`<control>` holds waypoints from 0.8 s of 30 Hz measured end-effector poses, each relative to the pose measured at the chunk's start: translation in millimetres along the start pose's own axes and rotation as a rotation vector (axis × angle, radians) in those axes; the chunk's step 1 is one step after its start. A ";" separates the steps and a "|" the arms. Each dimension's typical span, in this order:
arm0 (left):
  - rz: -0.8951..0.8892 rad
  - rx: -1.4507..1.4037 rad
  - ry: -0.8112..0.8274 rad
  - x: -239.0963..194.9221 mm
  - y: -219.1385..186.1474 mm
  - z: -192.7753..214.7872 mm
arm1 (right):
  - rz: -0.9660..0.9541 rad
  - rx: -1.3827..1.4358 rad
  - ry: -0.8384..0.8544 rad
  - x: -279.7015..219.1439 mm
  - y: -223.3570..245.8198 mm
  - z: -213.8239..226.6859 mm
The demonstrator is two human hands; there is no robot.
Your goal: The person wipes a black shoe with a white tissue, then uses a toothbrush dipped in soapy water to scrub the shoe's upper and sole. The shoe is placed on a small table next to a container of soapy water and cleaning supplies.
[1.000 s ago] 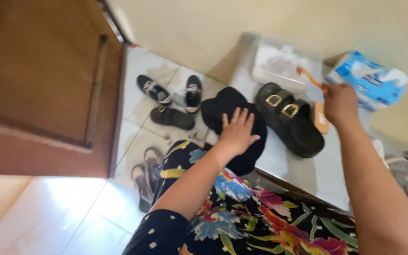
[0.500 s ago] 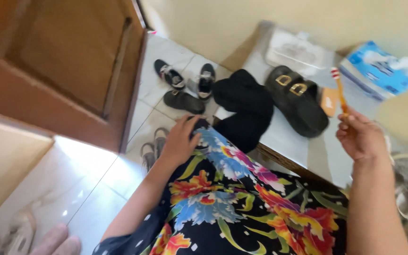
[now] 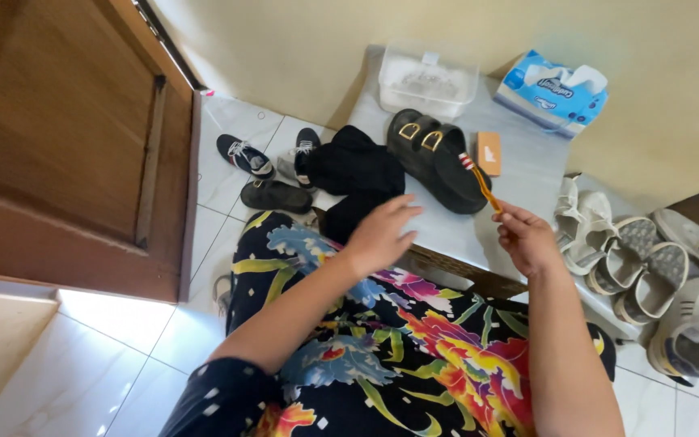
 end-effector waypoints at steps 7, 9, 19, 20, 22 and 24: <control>0.090 0.063 0.305 77.6 -1.2 -83.7 | -0.035 0.088 0.053 -0.5 4.9 15.2; 0.095 0.221 0.289 84.7 10.0 -88.6 | -0.039 0.063 0.038 0.0 7.2 15.4; 0.096 0.450 0.136 105.7 56.3 -107.3 | -0.111 0.071 0.055 13.9 9.0 13.6; 0.083 0.455 0.131 109.5 63.8 -113.9 | -0.095 0.071 0.058 12.2 10.6 12.9; 0.095 0.461 0.125 112.2 78.5 -123.3 | -0.095 0.058 0.076 9.9 12.3 9.9; 0.029 0.537 0.168 117.5 87.8 -127.8 | -0.081 0.019 0.051 6.0 16.1 7.6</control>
Point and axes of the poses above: each hand's wrist, its own x-axis towards the middle knuckle, its own z-axis out of the back of the hand, y = z × x, the point moved 3 cm from there along x, towards the middle knuckle, and after that the axes turned 13 degrees about -z, right-handed, at the moved point
